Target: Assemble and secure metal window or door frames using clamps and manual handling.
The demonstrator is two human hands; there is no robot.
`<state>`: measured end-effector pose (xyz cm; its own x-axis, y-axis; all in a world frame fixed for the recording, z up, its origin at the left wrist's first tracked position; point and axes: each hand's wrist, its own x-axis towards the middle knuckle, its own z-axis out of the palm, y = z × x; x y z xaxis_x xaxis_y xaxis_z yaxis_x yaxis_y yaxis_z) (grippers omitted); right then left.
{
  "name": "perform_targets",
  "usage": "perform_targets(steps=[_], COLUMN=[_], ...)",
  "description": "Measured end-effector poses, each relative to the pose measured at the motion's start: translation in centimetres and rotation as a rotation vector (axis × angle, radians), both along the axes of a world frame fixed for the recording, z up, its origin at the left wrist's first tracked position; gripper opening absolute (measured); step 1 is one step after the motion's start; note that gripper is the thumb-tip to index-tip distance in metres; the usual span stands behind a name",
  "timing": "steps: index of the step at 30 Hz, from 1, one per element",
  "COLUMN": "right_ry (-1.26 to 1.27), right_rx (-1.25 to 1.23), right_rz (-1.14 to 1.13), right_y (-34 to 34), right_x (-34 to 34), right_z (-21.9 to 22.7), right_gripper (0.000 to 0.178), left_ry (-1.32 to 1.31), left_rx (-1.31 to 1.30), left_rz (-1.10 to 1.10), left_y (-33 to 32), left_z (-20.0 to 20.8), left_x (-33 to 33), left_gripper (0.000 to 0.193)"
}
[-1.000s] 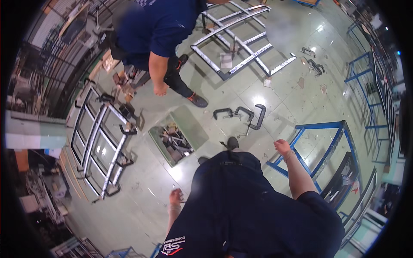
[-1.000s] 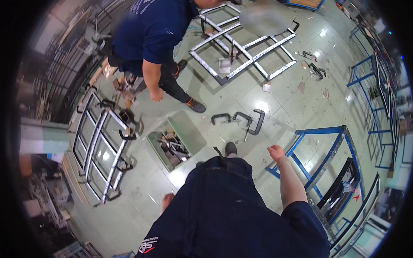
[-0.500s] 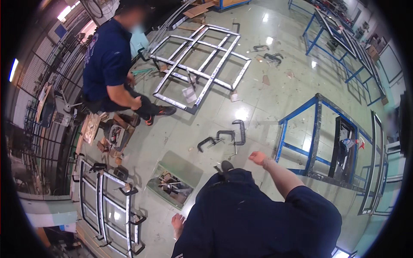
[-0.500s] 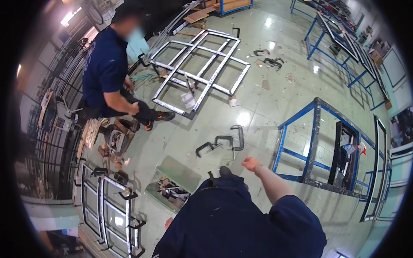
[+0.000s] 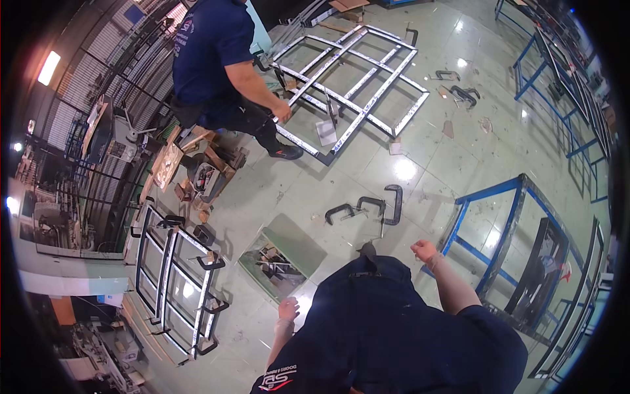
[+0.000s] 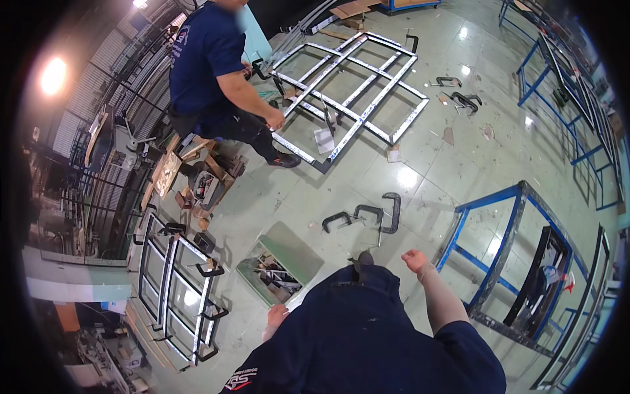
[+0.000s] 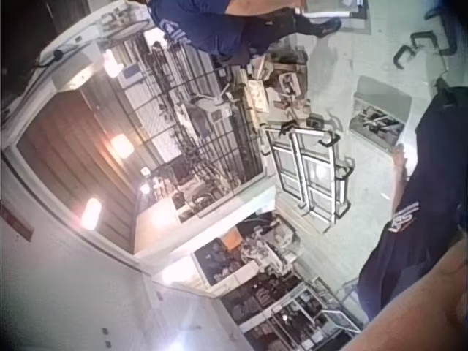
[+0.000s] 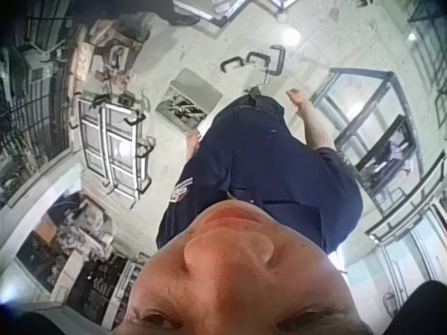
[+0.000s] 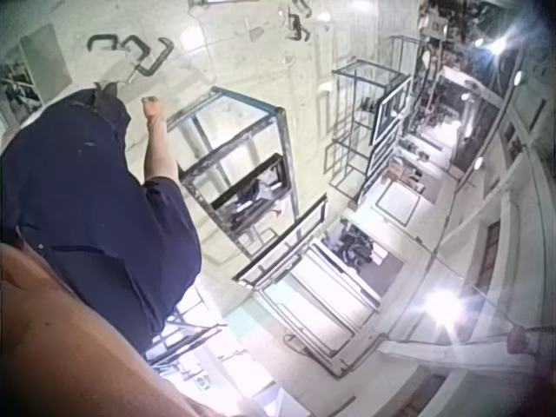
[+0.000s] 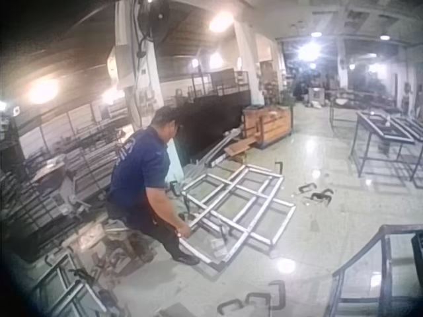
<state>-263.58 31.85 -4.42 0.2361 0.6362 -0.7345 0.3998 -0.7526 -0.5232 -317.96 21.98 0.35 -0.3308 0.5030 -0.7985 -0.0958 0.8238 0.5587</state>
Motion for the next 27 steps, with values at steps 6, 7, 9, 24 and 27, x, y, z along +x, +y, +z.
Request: perform_targets(steps=[6,7,9,24,27], right_ry=[-0.105,-0.162,-0.163,0.137,0.248], right_rx=[-0.011,0.002,-0.013,0.288,0.233], right_rz=[-0.043,-0.008,-0.008,0.582,0.583], right_y=[2.0,2.9,4.1,12.0,11.2], right_x=[4.0,4.3,4.7,-14.4,-15.1], right_z=[0.3,0.1,0.0,3.0,1.4], right_gripper=[0.031,0.031,0.032,0.034,0.036], left_ry=[-0.038,-0.024,0.018,0.069,0.191], left_rx=[0.048,0.052,-0.005,-0.197,-0.048], left_rz=[-0.042,-0.037,-0.102,0.142,0.075], left_y=[1.9,1.9,1.9,-7.2,-7.5], left_z=[2.7,3.4,4.3,4.0,3.9], left_x=[3.6,4.0,4.5,4.5,5.1], left_gripper=[0.025,0.024,0.022,0.029,0.041])
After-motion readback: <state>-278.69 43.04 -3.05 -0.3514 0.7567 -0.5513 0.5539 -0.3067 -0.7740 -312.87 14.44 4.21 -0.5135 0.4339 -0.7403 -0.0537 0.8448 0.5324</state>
